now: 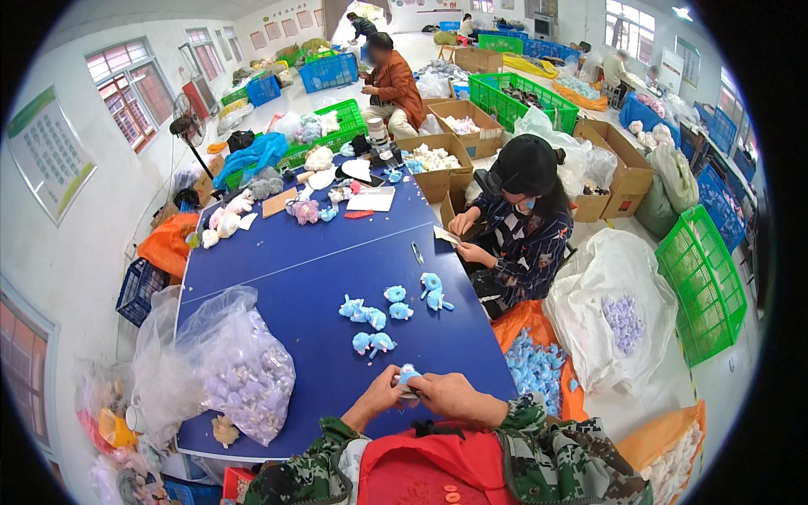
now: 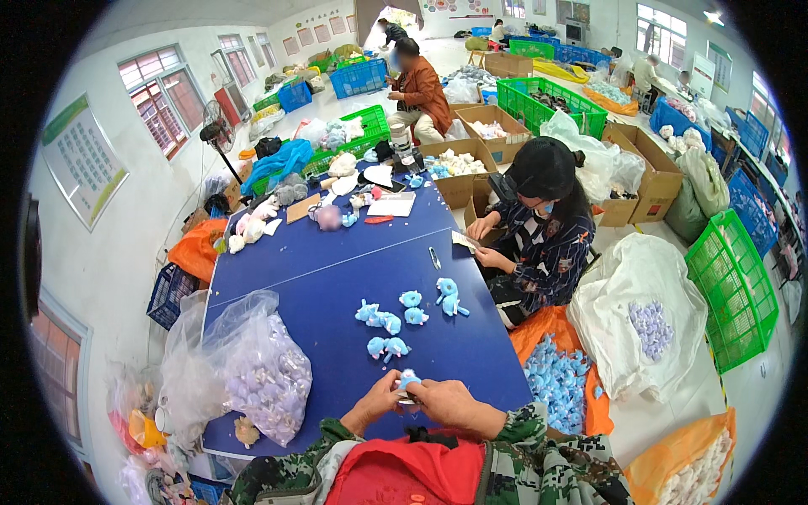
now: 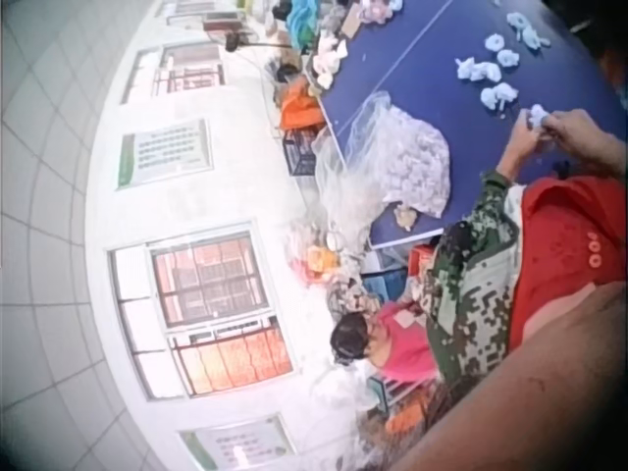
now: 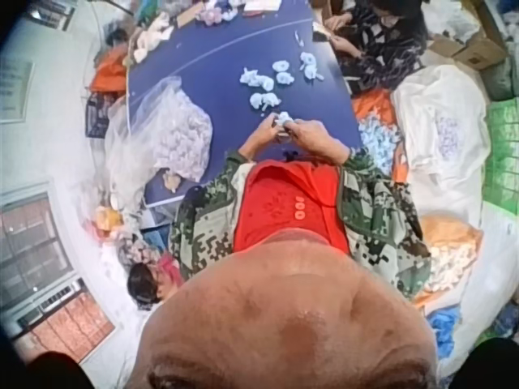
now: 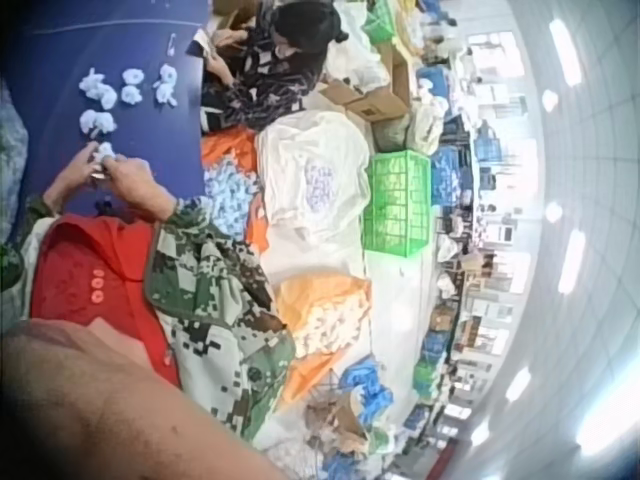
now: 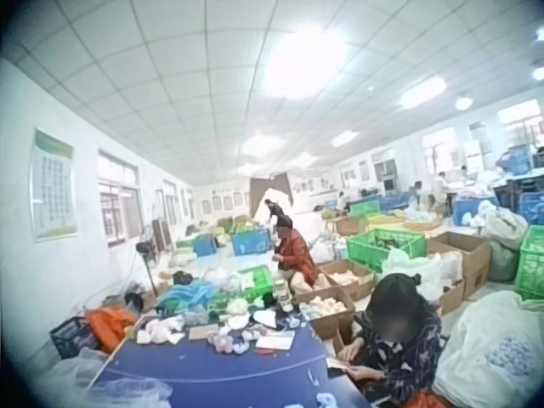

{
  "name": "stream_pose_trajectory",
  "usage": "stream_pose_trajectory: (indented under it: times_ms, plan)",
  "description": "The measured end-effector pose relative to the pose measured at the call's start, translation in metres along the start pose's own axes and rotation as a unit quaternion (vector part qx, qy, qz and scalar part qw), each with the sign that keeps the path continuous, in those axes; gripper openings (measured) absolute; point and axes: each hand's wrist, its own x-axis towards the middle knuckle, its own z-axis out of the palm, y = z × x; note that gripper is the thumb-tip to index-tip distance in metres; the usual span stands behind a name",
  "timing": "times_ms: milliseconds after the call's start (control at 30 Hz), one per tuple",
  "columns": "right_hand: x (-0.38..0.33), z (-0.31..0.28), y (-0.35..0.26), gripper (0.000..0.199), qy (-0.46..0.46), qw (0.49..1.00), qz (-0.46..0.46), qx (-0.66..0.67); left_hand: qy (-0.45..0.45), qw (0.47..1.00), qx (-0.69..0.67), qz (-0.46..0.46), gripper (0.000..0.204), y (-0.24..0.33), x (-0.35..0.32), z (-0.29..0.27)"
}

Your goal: The person uses scissors to trim excess fabric from small blue plush toys at a work table. After trimming several items, the person empties a large bag of purple plush toys onto the table.

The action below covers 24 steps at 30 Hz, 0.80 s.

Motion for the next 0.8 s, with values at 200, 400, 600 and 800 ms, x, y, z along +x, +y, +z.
stream_pose_trajectory:
  times_ms: [200, 400, 600, 800]
  plan:
    - [0.002, -0.016, -0.004, 0.027, -0.094, 0.994, 0.008, 0.053, -0.128, 0.983, -0.130, 0.013, 0.046, 0.004, -0.013, -0.005]
    - [0.001, -0.006, 0.005, 0.027, -0.106, 0.992, -0.009, 0.073, -0.206, 0.936, -0.284, -0.017, 0.048, 0.005, -0.019, -0.007]
    - [-0.002, 0.006, 0.014, 0.028, -0.099, 0.990, -0.009, 0.095, -0.208, 0.936, -0.283, -0.007, 0.046, -0.010, -0.012, -0.006]
    - [-0.002, -0.003, 0.002, 0.029, -0.054, 0.972, 0.057, 0.220, -0.192, 0.937, -0.292, 0.004, 0.043, -0.013, -0.011, -0.009]
